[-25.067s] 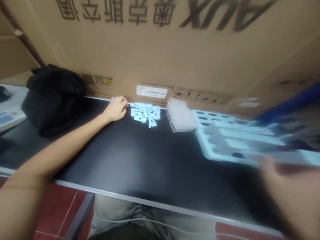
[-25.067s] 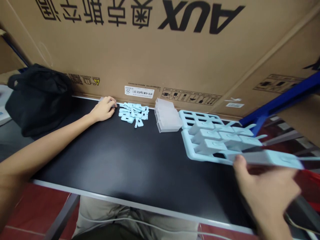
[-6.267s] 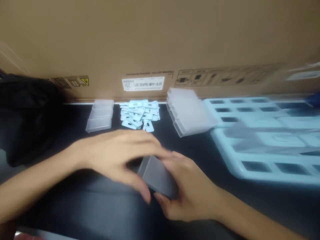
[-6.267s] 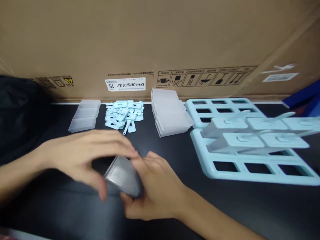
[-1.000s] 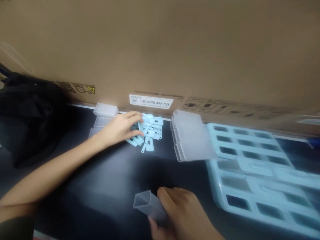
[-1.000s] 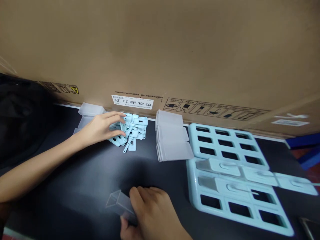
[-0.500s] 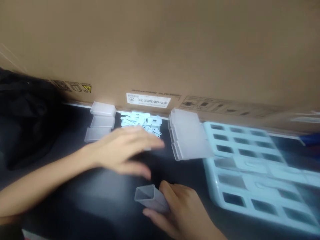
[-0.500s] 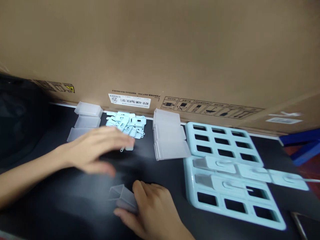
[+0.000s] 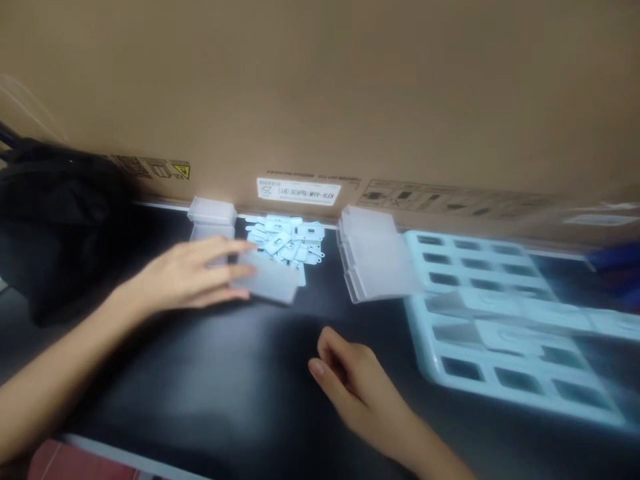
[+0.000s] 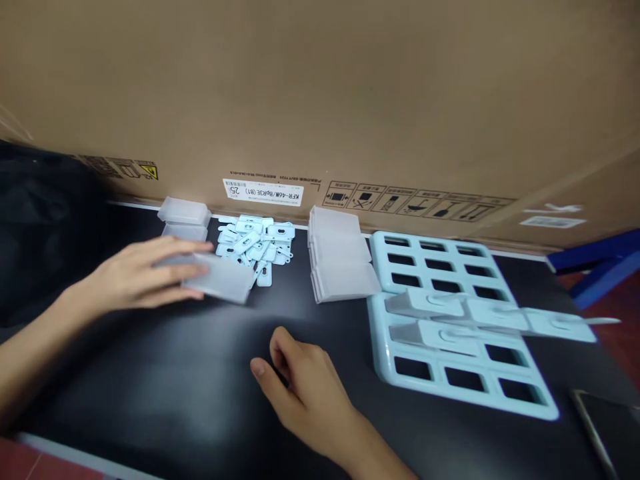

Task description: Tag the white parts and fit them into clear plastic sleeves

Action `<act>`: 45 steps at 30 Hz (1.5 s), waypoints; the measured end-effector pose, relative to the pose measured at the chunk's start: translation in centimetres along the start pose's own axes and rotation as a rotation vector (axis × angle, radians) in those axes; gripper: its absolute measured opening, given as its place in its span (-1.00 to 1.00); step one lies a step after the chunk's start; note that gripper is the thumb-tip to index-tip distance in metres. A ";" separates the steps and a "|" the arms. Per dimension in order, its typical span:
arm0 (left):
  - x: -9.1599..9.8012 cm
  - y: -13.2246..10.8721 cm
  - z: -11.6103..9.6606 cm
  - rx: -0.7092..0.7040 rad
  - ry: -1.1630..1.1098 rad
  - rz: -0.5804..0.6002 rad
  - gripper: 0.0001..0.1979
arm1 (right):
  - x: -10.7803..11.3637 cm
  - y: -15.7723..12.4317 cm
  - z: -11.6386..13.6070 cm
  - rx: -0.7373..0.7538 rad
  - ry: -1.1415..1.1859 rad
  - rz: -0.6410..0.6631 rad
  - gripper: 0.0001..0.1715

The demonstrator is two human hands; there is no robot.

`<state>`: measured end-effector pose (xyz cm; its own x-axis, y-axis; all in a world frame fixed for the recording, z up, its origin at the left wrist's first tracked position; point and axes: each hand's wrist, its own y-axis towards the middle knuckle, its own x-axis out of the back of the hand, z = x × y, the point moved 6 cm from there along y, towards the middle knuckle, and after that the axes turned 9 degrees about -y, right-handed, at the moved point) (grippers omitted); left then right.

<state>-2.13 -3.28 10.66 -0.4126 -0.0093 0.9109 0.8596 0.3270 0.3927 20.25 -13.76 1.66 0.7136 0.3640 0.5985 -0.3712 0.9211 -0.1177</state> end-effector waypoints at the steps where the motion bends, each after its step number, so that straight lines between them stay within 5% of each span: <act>1: 0.5 -1.0 1.8 0.091 0.017 -0.021 -0.66 | 0.0 0.1 0.1 0.000 -0.027 -0.001 -0.54; 5: 1.2 -4.5 6.7 0.361 0.047 -0.077 -0.64 | -0.3 0.2 0.5 0.029 -0.118 -0.017 -0.54; 11: 0.0 -6.8 8.5 0.606 -0.003 -0.008 -0.59 | -0.4 0.1 0.7 0.060 -0.196 -0.047 -0.57; 25: 0.7 -8.1 9.2 0.712 -0.040 -0.073 -0.54 | -0.1 0.2 0.9 0.094 -0.246 -0.061 -0.58; 33: 0.5 -9.6 10.6 0.806 -0.180 -0.206 -0.45 | 0.5 -0.1 1.6 0.134 -0.327 -0.105 -0.62; 36: 0.1 -10.5 11.3 0.833 -0.279 -0.273 -0.39 | 2.8 -1.5 2.2 0.164 -0.354 -0.232 -0.63; 39: 0.0 -10.9 11.7 0.839 -0.327 -0.295 -0.40 | 6.4 -4.4 1.5 0.084 -0.414 -0.529 -0.67; 43: 0.3 -10.7 11.3 0.823 -0.309 -0.251 -0.47 | 11.2 -9.5 -1.7 -0.240 -0.375 -1.074 -0.64; 45: 0.6 -10.4 10.9 0.800 -0.264 -0.210 -0.50 | 12.4 -10.8 -4.1 -0.396 -0.254 -1.192 -0.56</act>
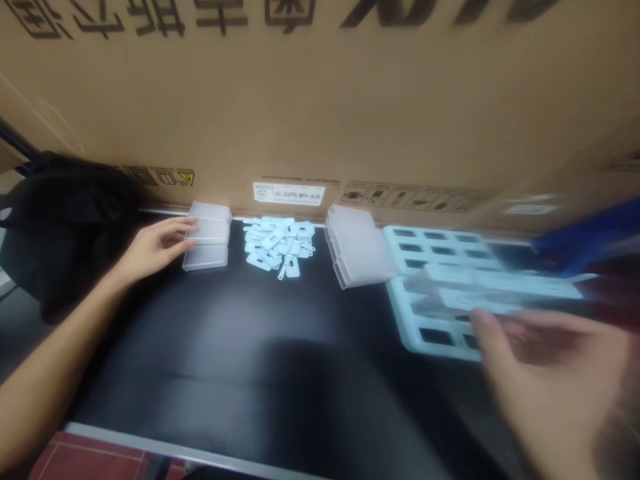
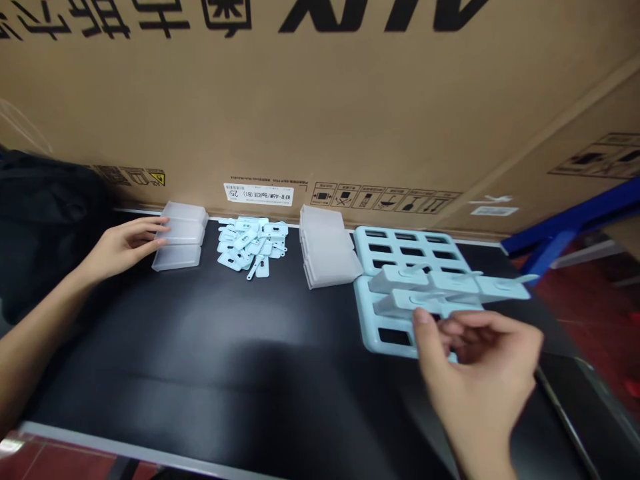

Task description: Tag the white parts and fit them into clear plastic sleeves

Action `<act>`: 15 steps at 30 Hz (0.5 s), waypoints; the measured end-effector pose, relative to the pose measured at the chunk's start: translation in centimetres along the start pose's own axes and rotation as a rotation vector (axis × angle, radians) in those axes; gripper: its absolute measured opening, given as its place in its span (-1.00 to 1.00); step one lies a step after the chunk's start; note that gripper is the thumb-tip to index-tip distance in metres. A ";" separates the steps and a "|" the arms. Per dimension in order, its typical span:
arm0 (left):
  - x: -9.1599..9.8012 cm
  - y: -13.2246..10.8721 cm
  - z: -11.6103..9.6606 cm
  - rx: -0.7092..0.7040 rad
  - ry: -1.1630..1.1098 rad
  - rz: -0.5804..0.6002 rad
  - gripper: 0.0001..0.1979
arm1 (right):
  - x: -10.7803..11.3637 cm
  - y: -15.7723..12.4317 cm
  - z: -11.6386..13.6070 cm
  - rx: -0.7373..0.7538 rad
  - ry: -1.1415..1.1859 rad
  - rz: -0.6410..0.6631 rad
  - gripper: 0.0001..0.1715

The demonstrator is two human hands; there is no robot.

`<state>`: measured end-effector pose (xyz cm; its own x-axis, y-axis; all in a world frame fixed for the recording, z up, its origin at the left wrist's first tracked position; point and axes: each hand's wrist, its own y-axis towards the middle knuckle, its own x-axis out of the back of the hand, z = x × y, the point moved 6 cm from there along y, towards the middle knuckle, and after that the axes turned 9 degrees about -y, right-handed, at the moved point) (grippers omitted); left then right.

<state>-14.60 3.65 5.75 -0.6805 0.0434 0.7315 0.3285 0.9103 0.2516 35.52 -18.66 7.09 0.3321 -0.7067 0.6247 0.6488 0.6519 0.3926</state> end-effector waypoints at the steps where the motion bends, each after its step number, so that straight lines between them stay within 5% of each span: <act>1: 0.1 0.0 -0.3 -0.019 0.035 0.012 -0.52 | -0.2 0.5 -1.2 -0.063 -0.001 0.006 -0.52; 3: 0.3 0.0 -0.9 -0.068 0.110 0.030 -0.55 | -1.3 1.5 -2.9 -0.083 -0.064 0.094 -0.45; 7: 0.5 0.0 -1.4 -0.142 0.231 0.041 -0.60 | -4.1 2.6 -4.6 0.155 -0.354 0.281 -0.33; 15: 0.5 -0.1 -1.9 -0.224 0.362 -0.003 -0.64 | -5.4 1.6 -5.2 0.257 -0.657 0.200 -0.29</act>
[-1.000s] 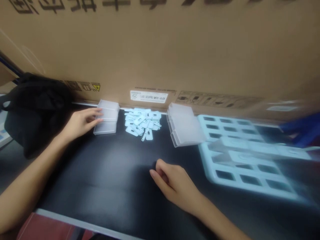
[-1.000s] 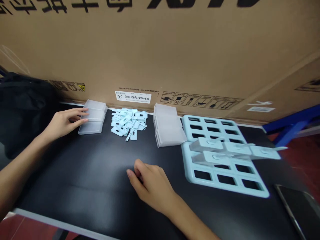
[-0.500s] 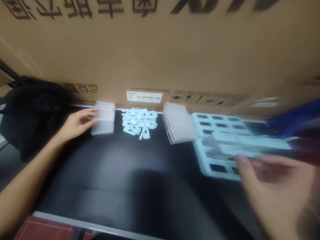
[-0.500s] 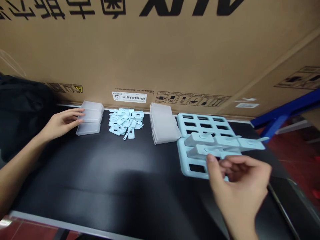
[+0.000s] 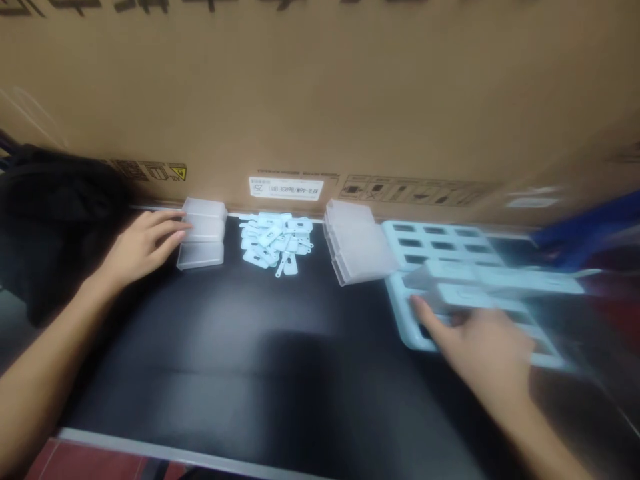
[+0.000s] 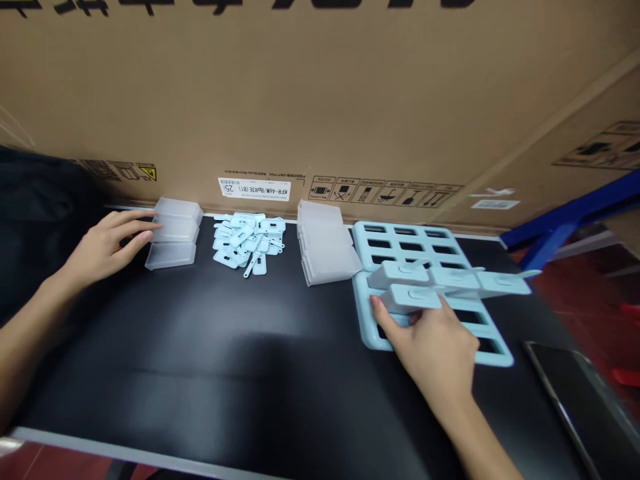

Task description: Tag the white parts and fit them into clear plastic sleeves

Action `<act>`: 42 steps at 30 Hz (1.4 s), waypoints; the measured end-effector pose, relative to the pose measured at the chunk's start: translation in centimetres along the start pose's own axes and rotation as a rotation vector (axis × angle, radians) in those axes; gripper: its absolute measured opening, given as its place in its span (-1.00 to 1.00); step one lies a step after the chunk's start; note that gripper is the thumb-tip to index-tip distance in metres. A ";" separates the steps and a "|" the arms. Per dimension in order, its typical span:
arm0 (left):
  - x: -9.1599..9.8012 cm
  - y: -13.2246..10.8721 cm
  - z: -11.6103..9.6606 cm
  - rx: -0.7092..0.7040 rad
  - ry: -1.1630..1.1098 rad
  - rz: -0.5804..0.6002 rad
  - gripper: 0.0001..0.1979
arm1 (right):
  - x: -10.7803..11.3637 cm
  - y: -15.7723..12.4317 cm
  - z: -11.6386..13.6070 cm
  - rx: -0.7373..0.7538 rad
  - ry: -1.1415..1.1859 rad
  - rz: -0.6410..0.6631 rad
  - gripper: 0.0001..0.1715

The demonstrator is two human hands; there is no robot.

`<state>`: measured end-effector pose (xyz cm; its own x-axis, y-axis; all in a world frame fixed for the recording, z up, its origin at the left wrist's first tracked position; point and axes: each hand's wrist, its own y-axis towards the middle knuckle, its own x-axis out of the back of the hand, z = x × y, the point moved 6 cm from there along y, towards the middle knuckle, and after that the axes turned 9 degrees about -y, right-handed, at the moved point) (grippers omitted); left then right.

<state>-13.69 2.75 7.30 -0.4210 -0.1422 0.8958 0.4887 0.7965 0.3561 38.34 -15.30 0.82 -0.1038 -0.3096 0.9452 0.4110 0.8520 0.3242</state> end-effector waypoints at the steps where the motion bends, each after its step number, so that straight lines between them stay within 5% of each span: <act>1: 0.2 0.0 -0.3 -0.030 0.006 -0.031 -0.67 | -0.1 -0.1 0.0 -0.008 -0.014 0.002 -0.31; 6: 1.5 -0.8 -2.1 -0.210 0.001 -0.209 -0.69 | -0.5 0.2 -0.5 -0.084 0.039 0.051 -0.37; 13: -0.1 -2.3 -6.9 -0.371 0.069 -0.115 -0.84 | 3.0 -0.2 0.5 -0.044 0.187 -0.169 -0.37; 17: -1.3 -1.9 -11.5 -0.471 0.038 -0.031 -0.89 | 5.1 -1.7 4.9 0.217 0.280 -0.222 -0.47; 21: -0.5 -0.8 -17.5 -0.700 -0.053 -0.189 -0.93 | 5.9 -2.9 11.5 0.595 0.371 -0.123 -0.64; 24: -0.1 0.5 -20.7 -0.685 -0.223 -0.192 -0.78 | 5.3 -3.0 15.1 0.682 0.367 0.012 -0.63; 27: -1.3 1.5 -22.6 -0.633 -0.304 -0.006 -0.71 | 4.4 -3.0 16.9 0.678 0.345 0.095 -0.56; 30: -2.9 1.9 -22.8 -0.580 -0.260 0.152 -0.75 | 3.7 -3.6 17.3 0.688 0.384 0.166 -0.56; 34: -3.9 2.8 -21.1 -0.404 -0.270 0.218 -0.67 | 3.3 -4.2 16.9 0.680 0.465 0.275 -0.59; 39: -4.0 4.0 -20.1 -0.363 -0.591 0.449 -0.76 | 3.3 -4.2 16.6 0.672 0.451 0.351 -0.60; 42: -3.7 5.7 -17.1 -0.140 -0.748 0.362 -0.77 | 2.9 -4.1 16.3 0.657 0.440 0.400 -0.58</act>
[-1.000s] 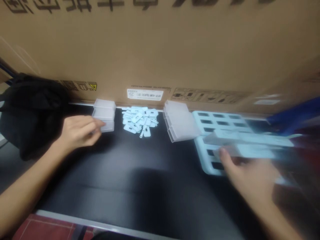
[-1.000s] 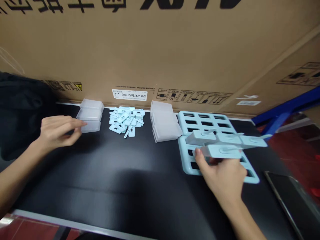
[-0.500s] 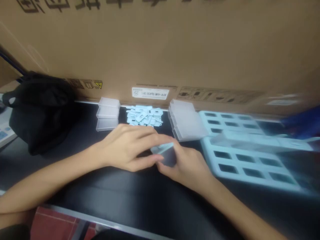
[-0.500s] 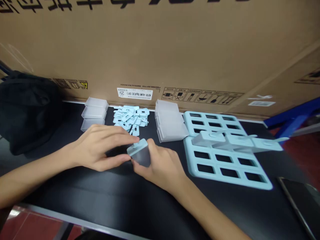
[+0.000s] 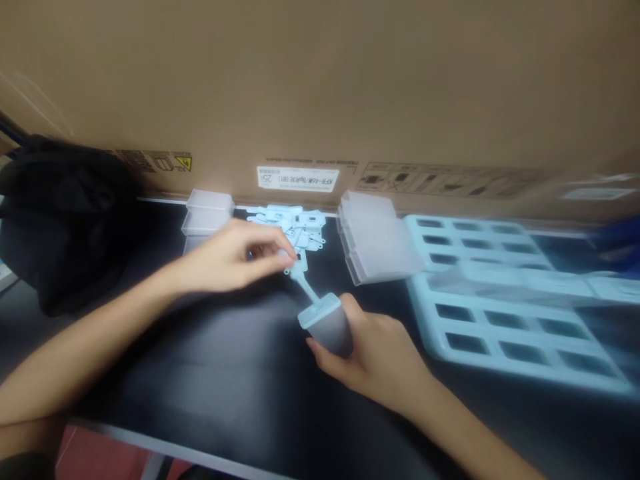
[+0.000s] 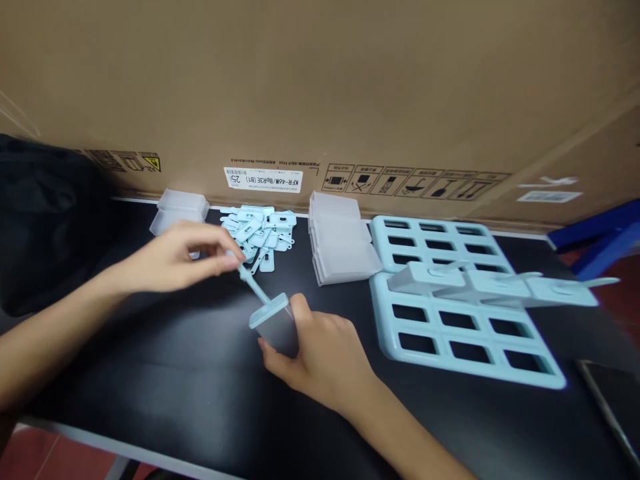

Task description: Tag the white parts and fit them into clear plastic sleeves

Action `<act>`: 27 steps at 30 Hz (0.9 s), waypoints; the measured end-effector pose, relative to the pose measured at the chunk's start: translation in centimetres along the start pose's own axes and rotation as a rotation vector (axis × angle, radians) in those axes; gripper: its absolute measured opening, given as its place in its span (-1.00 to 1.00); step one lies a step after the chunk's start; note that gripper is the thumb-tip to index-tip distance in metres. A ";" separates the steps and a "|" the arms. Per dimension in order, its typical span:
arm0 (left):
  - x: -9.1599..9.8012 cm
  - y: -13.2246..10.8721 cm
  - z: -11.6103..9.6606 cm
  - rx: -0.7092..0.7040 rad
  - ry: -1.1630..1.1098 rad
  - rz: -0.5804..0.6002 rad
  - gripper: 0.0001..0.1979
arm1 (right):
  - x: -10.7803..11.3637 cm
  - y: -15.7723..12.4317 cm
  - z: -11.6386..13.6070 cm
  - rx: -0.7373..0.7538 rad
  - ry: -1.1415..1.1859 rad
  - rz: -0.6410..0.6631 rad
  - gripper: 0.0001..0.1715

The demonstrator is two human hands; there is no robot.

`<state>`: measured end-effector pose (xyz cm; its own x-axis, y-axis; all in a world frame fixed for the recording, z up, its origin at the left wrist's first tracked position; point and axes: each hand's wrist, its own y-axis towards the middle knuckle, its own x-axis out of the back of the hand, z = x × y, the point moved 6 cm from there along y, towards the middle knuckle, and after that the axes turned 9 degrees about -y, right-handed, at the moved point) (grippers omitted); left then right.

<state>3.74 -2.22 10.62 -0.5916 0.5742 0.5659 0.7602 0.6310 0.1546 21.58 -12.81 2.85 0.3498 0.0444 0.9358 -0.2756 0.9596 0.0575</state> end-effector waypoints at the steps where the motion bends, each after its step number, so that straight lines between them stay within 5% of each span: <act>1: 1.2 0.2 1.1 0.060 -0.041 -0.111 -0.75 | -0.2 0.0 -0.2 -0.017 0.009 0.019 -0.57; 4: 3.5 0.4 4.4 0.180 -0.091 -0.355 -0.68 | -0.6 -0.1 -0.6 -0.060 0.045 0.054 -0.59; 8: 3.5 0.7 7.2 0.249 -0.011 -0.365 -0.63 | -1.1 -0.2 -0.4 -0.059 0.055 0.053 -0.53; 14: 1.9 0.2 4.5 0.148 0.381 -0.273 -0.47 | -1.2 -0.3 -0.3 -0.037 0.027 0.072 -0.52; 16: 0.5 -0.2 2.5 0.073 0.420 -0.184 -0.42 | -0.9 -0.3 -0.2 -0.011 0.019 0.068 -0.53; 21: -5.5 -1.7 -1.4 -0.119 0.249 0.350 -0.36 | -0.3 -0.5 0.8 0.115 0.031 0.006 -0.55; 27: -5.8 -1.8 -1.6 -0.169 0.141 0.377 -0.47 | 0.1 -1.1 2.6 0.308 -0.001 -0.072 -0.70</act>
<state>6.23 -7.52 8.41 -0.2304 0.6639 0.7115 0.9563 0.2896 0.0395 19.59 -14.54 3.77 0.3772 -0.0208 0.9259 -0.5087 0.8308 0.2259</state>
